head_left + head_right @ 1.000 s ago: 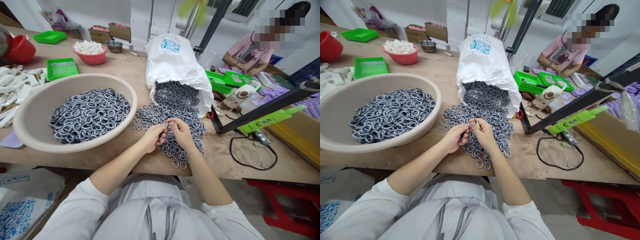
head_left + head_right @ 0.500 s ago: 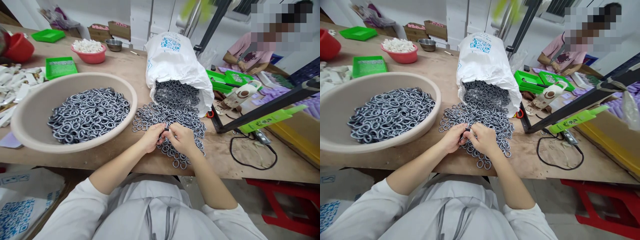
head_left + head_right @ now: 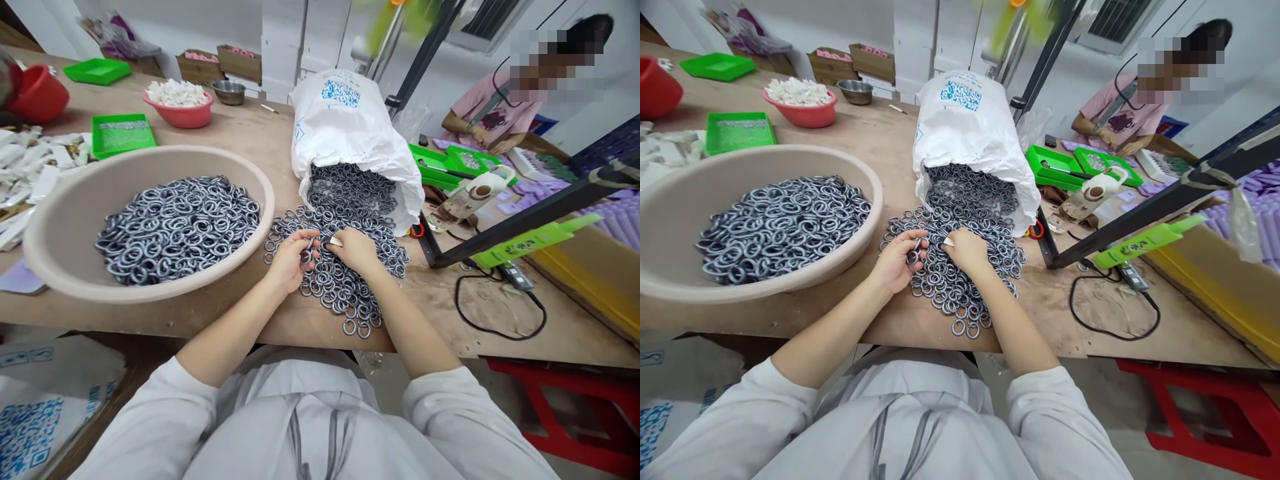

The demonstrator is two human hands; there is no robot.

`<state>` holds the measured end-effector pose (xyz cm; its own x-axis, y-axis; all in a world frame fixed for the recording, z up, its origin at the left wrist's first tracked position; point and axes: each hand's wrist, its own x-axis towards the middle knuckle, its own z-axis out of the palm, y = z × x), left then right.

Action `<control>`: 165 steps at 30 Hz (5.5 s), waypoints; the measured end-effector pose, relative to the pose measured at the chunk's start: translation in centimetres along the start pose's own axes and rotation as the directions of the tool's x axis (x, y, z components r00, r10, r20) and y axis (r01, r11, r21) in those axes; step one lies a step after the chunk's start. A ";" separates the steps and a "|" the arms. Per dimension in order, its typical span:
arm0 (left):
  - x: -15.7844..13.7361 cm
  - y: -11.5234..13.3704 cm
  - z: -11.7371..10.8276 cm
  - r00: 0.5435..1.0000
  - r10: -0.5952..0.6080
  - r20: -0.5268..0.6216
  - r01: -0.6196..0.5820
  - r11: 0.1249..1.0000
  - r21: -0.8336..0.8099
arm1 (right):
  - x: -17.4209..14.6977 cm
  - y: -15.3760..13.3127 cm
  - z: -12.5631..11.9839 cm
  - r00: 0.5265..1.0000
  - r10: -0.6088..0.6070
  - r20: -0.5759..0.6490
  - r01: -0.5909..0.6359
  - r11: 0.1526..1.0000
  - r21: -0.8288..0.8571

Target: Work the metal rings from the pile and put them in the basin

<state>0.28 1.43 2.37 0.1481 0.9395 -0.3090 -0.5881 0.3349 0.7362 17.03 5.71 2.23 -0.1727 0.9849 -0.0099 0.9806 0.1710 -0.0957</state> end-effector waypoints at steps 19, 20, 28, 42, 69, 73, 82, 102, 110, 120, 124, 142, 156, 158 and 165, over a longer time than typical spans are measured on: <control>0.1 -2.2 0.0 0.990 0.124 0.066 -0.138 0.951 0.278 | -2.8 -1.3 0.4 0.999 0.042 0.027 -0.032 0.125 0.992; 0.0 -2.4 0.1 0.987 0.129 0.099 -0.152 0.947 0.283 | -3.3 -1.8 0.5 0.999 0.044 0.032 -0.034 0.056 0.998; -0.7 -2.2 0.3 0.971 0.007 0.238 -0.059 0.975 0.212 | -4.9 -3.1 0.6 0.985 0.042 -0.169 0.166 0.065 0.984; -1.3 -1.5 0.5 0.954 -0.029 0.299 -0.026 0.983 0.180 | -7.1 -1.5 -1.4 0.906 -0.197 -0.375 0.380 0.771 0.512; 0.2 0.4 -0.2 0.999 0.028 0.025 -0.026 0.995 -0.094 | 2.0 -1.4 0.3 1.000 -0.020 -0.023 0.021 0.999 0.047; 0.5 0.6 -0.1 0.995 -0.060 -0.075 0.049 0.988 -0.146 | 2.1 0.0 0.2 0.998 0.012 -0.056 -0.001 0.983 0.182; -0.2 -0.9 0.1 0.994 -0.097 0.055 0.096 0.995 0.024 | -3.0 -0.3 -0.3 0.989 0.049 -0.139 0.118 0.301 0.946; -0.7 -1.7 0.0 0.962 -0.002 0.274 -0.038 0.990 0.139 | -4.7 -1.8 -0.2 0.945 -0.055 -0.322 0.300 0.536 0.789; -0.4 -2.0 -0.2 0.962 -0.001 0.273 -0.033 0.992 0.120 | -6.6 -2.3 -1.2 0.899 -0.261 -0.352 0.397 0.825 0.403; -1.2 -2.0 0.1 0.908 -0.110 0.404 0.014 0.973 0.232 | -4.0 0.3 0.4 0.950 0.051 -0.308 0.203 0.649 0.733; -1.0 -2.3 0.2 0.935 -0.059 0.350 -0.015 0.979 0.205 | -4.4 -0.3 0.5 0.957 0.011 -0.289 0.252 0.463 0.850; 0.1 -2.0 -0.7 0.964 -0.043 0.263 0.002 0.988 0.152 | 1.2 0.7 0.2 0.995 0.044 -0.087 -0.044 0.999 0.000; 0.1 -2.3 0.0 0.985 0.092 0.147 -0.118 0.977 0.176 | -3.0 -1.3 1.0 0.946 -0.155 -0.285 0.323 0.371 0.871; 0.0 -2.3 0.1 0.987 0.046 0.157 -0.079 0.975 0.210 | -3.3 -1.6 1.3 0.952 -0.112 -0.286 0.307 0.305 0.901; -0.3 -2.2 0.3 0.979 0.003 0.205 -0.052 0.972 0.229 | -3.4 -2.1 1.3 0.971 -0.094 -0.218 0.227 0.109 0.968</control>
<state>1.77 0.43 1.10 0.3062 0.9355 -0.1762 -0.3970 0.2937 0.8695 15.44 2.01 1.12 -0.2397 0.9465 0.2161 -0.0221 0.2172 -0.9759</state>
